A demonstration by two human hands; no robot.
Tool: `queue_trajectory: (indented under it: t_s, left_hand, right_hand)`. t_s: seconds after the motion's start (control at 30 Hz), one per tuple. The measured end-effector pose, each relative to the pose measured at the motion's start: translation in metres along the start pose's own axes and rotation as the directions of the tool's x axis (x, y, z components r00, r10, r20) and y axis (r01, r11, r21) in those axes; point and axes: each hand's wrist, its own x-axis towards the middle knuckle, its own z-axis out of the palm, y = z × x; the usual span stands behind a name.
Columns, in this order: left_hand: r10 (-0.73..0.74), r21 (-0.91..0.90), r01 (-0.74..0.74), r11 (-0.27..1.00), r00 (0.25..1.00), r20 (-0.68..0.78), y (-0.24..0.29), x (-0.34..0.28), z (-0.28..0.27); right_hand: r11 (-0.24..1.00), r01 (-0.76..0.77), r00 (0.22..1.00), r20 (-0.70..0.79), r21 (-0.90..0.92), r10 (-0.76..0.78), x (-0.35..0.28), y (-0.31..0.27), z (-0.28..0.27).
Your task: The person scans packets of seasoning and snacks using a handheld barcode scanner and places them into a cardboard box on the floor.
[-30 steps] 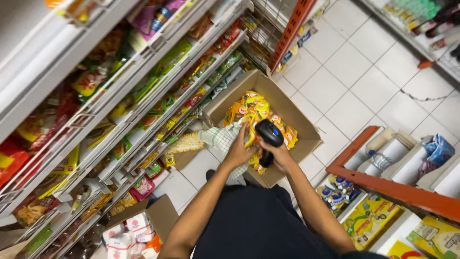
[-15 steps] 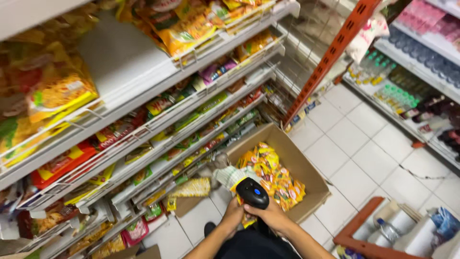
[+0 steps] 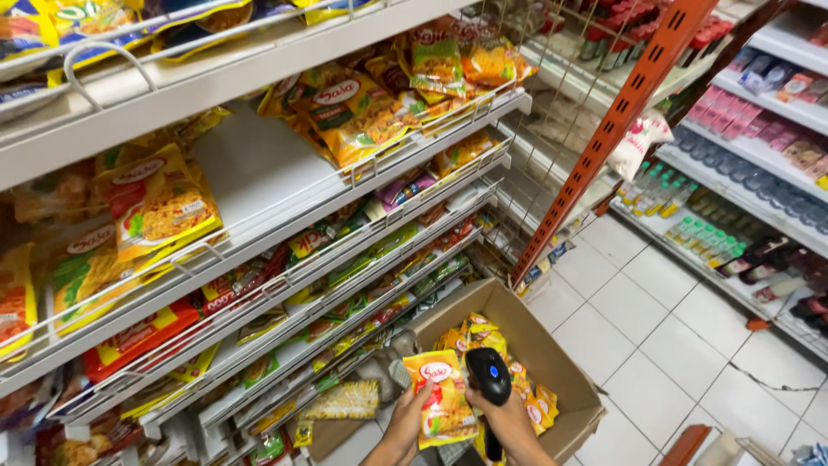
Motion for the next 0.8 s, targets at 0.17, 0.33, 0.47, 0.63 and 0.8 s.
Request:
queue_trajectory:
  t_s: [0.17, 0.33, 0.47, 0.63, 0.8]
  left_hand:
    - [0.093, 0.040, -0.099, 0.994, 0.988, 0.125, -0.003, 0.007, -0.001]
    - [0.097, 0.023, -0.100, 0.995, 0.992, 0.079, 0.003, 0.007, 0.000]
    - [0.141, 0.035, -0.145, 0.989, 0.984, 0.107, -0.001, 0.040, -0.008]
    - [0.096, 0.181, -0.105, 0.978, 0.994, 0.058, -0.001, 0.097, -0.026]
    - [0.207, 0.146, -0.231, 0.962, 0.965, 0.163, 0.004, 0.122, -0.022]
  right_hand:
    - [0.992, 0.099, 0.995, -0.007, 0.083, -0.099, 0.013, 0.032, -0.002]
    - [0.932, 0.097, 0.995, -0.061, 0.349, -0.081, 0.012, 0.046, 0.003]
    - [0.877, 0.072, 0.997, -0.031, 0.474, -0.065, 0.024, 0.048, 0.005]
    - [0.804, 0.116, 0.992, -0.024, 0.584, -0.125, 0.057, 0.055, 0.023]
    - [0.771, 0.189, 0.981, -0.088, 0.608, -0.171, 0.091, 0.057, 0.033]
